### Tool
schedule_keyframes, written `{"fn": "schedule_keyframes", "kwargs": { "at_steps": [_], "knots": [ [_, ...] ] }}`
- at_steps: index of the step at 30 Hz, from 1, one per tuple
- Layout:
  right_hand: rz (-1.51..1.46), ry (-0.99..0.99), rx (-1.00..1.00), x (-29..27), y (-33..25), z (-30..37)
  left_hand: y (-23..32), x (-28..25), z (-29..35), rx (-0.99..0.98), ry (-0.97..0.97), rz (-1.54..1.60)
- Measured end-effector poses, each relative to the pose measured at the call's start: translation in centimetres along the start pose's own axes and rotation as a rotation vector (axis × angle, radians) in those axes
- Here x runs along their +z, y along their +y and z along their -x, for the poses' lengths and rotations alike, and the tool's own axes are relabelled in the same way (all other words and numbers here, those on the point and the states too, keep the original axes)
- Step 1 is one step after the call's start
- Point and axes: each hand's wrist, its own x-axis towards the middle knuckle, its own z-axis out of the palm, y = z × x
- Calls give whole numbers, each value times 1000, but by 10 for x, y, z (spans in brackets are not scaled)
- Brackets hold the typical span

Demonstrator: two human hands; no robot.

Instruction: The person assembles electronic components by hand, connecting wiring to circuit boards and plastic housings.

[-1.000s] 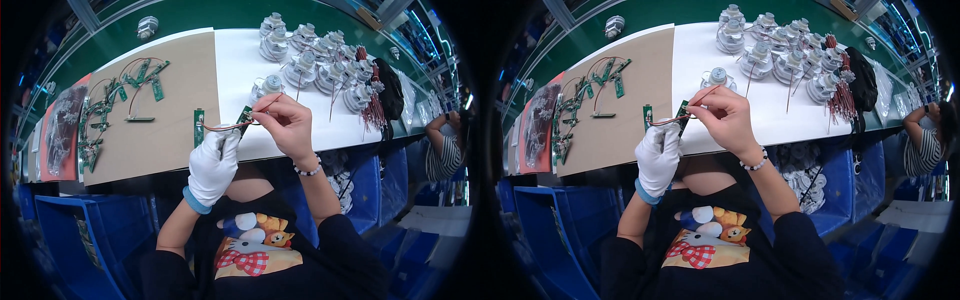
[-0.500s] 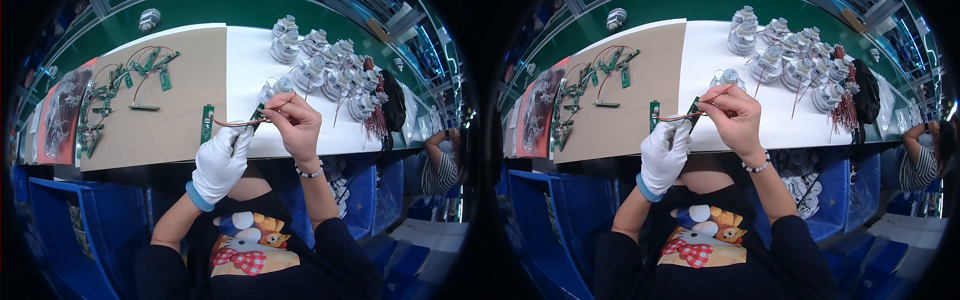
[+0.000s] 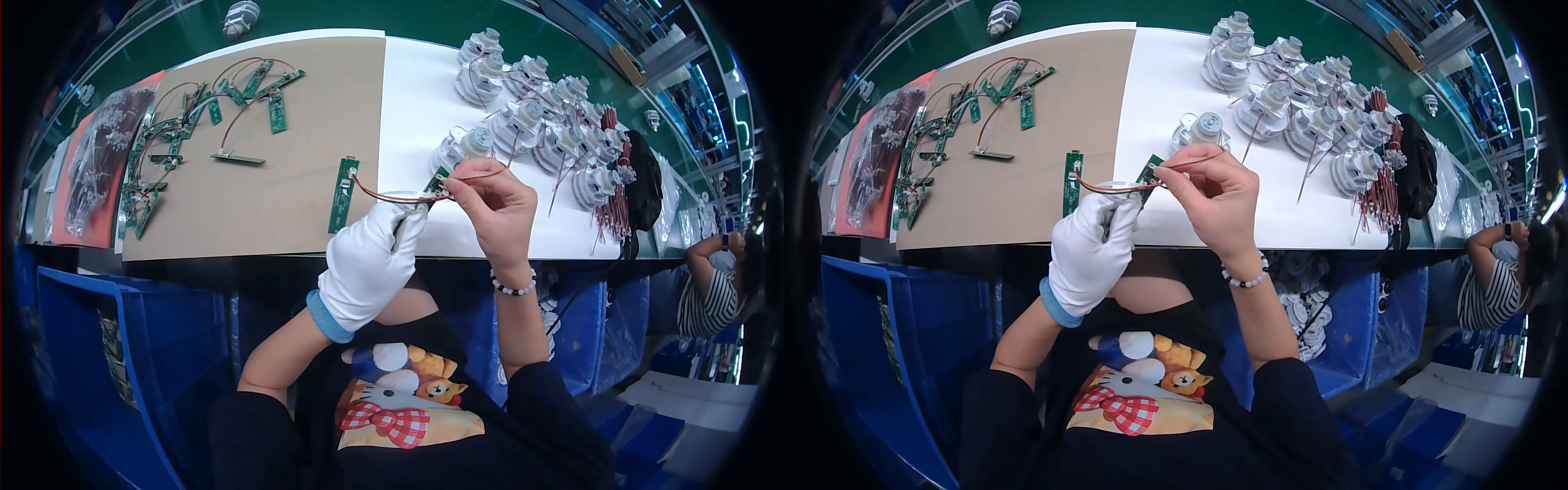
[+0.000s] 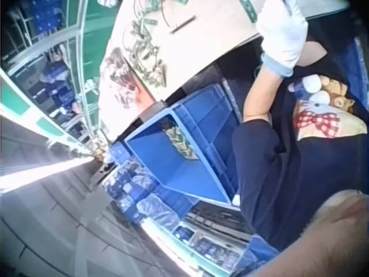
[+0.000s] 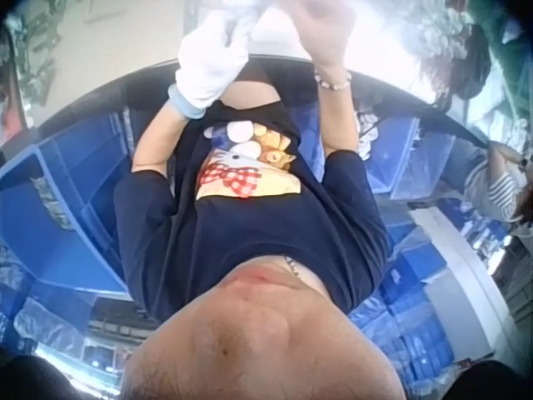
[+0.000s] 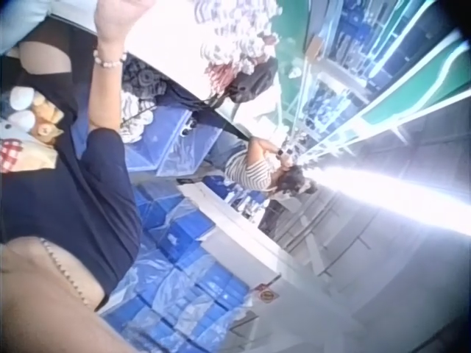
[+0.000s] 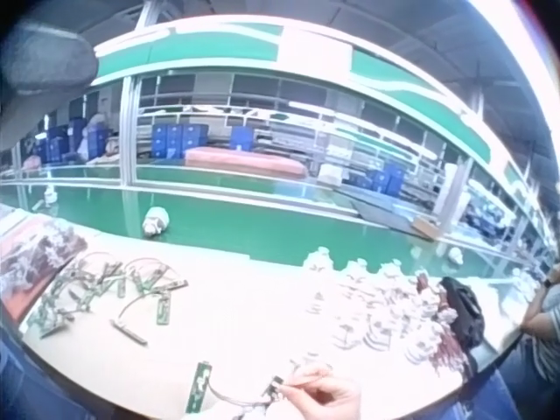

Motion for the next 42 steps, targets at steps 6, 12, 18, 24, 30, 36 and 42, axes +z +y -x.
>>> {"fn": "schedule_keyframes", "kwargs": {
  "at_steps": [6, 12, 18, 24, 30, 36, 42],
  "knots": [
    [123, -80, 110, -11, -6, -2, 1, 0, 2, 81, -13, -90],
    [119, -196, 212, -23, -10, -15, -2, 3, 3, 182, -10, -114],
    [176, -265, 180, -23, -15, -20, -2, 4, 1, 230, 15, -138],
    [132, -144, 53, -14, -2, -14, -4, 8, -2, 192, 19, -77],
    [169, -227, 50, -15, -12, -15, -17, 13, 2, 214, 48, 24],
    [230, -185, 61, -15, -15, -15, -18, 12, -1, 249, 25, 2],
    [312, -144, -42, -11, -16, -15, -14, 8, -5, 201, 15, -55]
  ]
}}
